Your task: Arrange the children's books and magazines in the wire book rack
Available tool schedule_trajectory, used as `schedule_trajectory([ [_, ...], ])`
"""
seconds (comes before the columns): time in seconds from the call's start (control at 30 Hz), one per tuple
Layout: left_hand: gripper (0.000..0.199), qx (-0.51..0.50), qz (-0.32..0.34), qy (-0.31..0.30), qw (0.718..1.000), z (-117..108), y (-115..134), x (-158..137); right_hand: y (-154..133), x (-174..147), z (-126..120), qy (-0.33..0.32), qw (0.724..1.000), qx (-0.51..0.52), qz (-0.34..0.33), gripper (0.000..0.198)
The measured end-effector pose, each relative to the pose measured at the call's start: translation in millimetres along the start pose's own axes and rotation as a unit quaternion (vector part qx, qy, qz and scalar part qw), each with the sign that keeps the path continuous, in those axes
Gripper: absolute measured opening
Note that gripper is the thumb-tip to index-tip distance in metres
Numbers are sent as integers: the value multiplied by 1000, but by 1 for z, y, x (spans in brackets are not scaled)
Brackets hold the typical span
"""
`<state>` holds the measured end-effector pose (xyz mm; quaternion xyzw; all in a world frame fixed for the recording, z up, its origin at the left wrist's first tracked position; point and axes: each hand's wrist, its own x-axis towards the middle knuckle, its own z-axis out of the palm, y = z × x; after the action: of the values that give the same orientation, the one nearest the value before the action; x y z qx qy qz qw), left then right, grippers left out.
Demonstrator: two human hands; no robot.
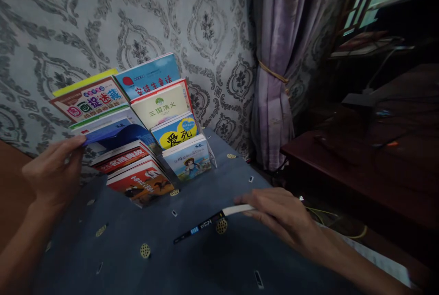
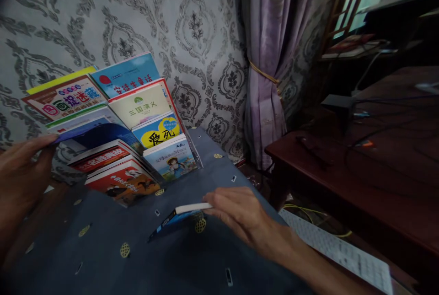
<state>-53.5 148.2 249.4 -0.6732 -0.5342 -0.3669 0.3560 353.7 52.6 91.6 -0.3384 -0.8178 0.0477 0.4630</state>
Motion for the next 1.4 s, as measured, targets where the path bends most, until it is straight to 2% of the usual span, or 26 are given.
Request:
schedule_trajectory([
  [0.13, 26, 9, -18, -5, 1000, -6, 0, 0, 3, -11, 5, 21, 1000, -9, -17, 20],
  [0.37, 33, 23, -22, -79, 996, -16, -4, 13, 2, -9, 9, 26, 1000, -5, -13, 21],
  [0.43, 32, -5, -51, -86, 995, -17, -6, 16, 1, -8, 9, 31, 999, -5, -7, 21],
  [0.5, 29, -64, -115, -78, 988, -17, -4, 19, 0, -8, 8, 30, 1000, -2, 3, 23],
  [0.57, 30, -178, -204, -51, 961, -16, 2, 21, 1, -10, 7, 26, 1000, 5, 7, 23],
  [0.63, 33, -315, -282, -22, 906, -13, 12, 21, 2, -12, 7, 23, 999, 19, 16, 21],
  [0.7, 35, -415, -325, -3, 850, -11, 22, 21, 6, -13, 10, 35, 997, 43, 49, 20],
  [0.77, 35, -460, -346, 8, 818, -8, 31, 20, 12, -12, 19, 69, 988, 83, 114, 21],
  [0.83, 33, -482, -345, 16, 805, -5, 35, 20, 20, -8, 33, 109, 961, 147, 206, 27],
  [0.93, 28, -500, -304, 43, 809, 1, 32, 21, 33, -3, 59, 141, 884, 279, 346, 39],
  [1.03, 30, -504, -266, 89, 817, 5, 26, 19, 46, -3, 82, 125, 802, 378, 445, 47],
  [1.1, 32, -489, -277, 102, 821, 5, 26, 15, 54, -7, 94, 106, 781, 390, 477, 52],
  [1.17, 33, -463, -313, 94, 824, 4, 29, 9, 65, -14, 102, 88, 788, 369, 485, 55],
  [1.23, 34, -443, -346, 81, 823, 2, 33, 4, 77, -22, 106, 63, 813, 325, 479, 54],
  [1.33, 35, -432, -353, 93, 825, -1, 37, 2, 88, -26, 99, 0, 878, 192, 440, 42],
  [1.4, 34, -421, -352, 97, 830, -1, 35, 3, 86, -15, 85, -8, 920, 69, 386, 25],
])
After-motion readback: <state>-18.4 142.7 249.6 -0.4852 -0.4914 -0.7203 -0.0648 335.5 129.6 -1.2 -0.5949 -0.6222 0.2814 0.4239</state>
